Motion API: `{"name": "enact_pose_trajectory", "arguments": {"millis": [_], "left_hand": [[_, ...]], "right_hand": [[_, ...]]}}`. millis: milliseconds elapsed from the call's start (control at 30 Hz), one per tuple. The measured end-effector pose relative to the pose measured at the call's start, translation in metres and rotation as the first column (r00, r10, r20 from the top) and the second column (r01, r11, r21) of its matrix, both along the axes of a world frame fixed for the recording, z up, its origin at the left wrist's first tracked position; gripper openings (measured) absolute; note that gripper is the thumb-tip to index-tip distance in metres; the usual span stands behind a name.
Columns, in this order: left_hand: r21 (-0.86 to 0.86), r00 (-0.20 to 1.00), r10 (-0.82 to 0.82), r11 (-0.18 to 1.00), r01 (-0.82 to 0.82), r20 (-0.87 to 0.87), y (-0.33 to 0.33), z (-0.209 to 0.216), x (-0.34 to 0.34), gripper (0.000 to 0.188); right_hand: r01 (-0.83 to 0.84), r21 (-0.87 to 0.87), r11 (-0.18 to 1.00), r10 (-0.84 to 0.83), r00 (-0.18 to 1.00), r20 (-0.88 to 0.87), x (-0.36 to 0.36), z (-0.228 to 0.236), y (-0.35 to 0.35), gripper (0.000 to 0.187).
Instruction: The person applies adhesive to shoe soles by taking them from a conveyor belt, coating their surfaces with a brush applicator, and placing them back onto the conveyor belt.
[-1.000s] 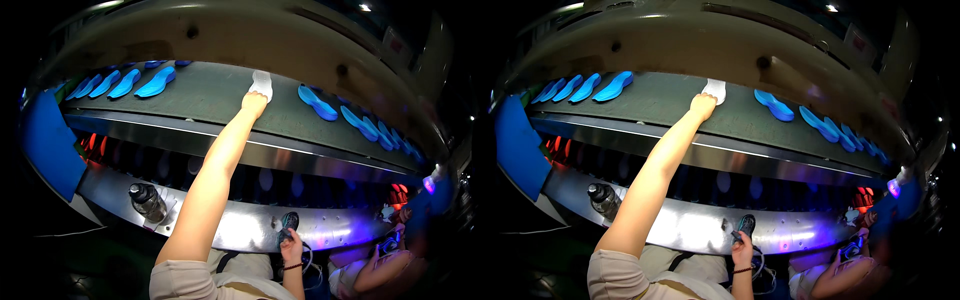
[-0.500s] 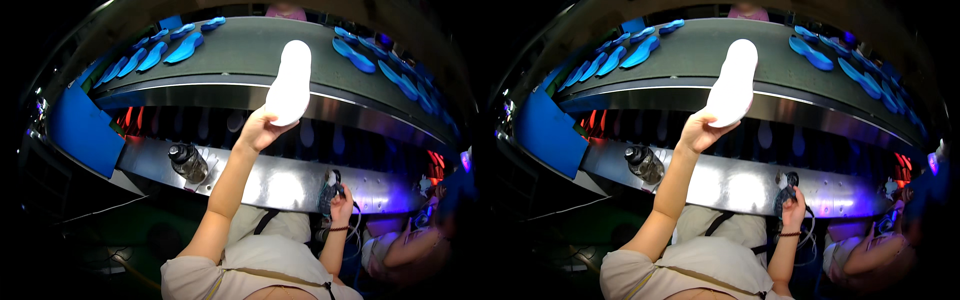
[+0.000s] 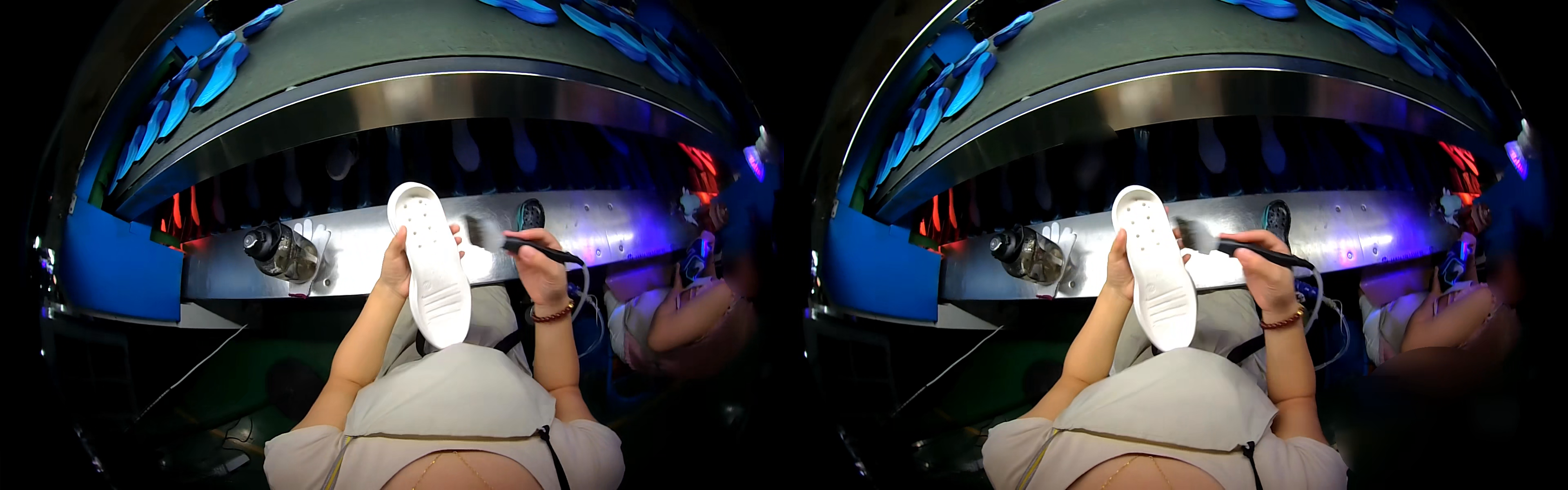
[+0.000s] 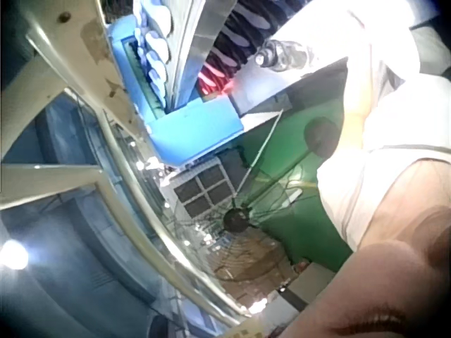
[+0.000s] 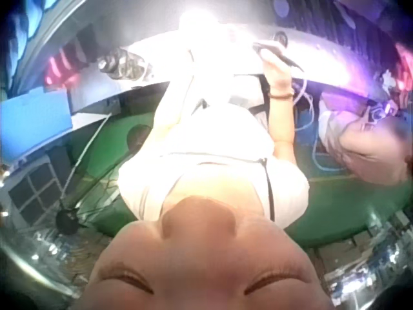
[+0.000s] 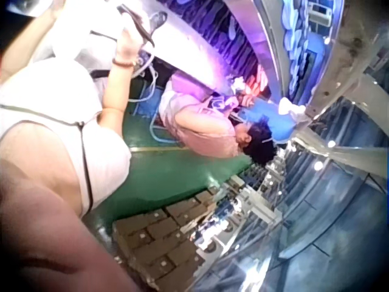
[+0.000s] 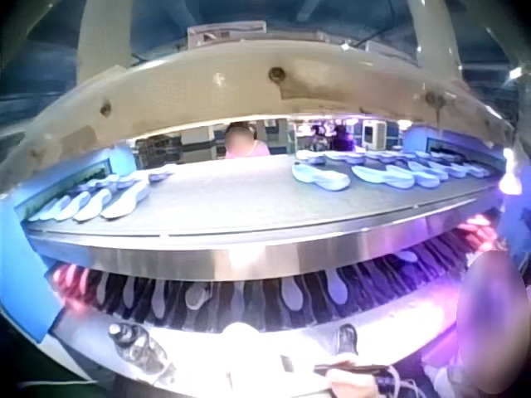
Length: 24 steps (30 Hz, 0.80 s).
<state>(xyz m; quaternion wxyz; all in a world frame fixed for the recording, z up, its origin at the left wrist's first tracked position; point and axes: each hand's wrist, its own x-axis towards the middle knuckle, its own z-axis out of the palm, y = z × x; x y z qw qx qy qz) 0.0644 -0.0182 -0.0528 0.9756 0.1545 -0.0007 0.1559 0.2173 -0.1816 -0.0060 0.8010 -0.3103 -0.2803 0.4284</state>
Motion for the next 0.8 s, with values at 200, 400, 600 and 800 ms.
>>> {"name": "enact_pose_trajectory", "arguments": {"millis": [200,400,600,800], "left_hand": [[0.012,0.998,0.023,1.000,-0.022,-0.064,-0.011,0.005,0.009,0.087],[0.165,0.953,0.208,0.971,-0.174,-0.219,-0.016,0.016,0.015,0.089],[0.212,0.962,0.200,0.964,-0.159,-0.188,-0.011,0.009,0.019,0.089],[0.279,0.753,0.500,0.865,-0.417,-0.427,-0.016,0.011,0.035,0.079]], "right_hand": [[-0.101,-0.204,0.974,0.112,0.993,0.044,-0.004,0.002,0.041,0.020],[-0.036,-0.264,0.964,0.056,0.996,0.067,0.005,-0.009,0.060,0.021],[0.013,-0.269,0.963,0.047,0.976,0.214,0.008,0.011,0.073,0.018],[0.348,0.039,0.937,-0.182,0.389,0.903,-0.024,0.013,0.077,0.016]]}}
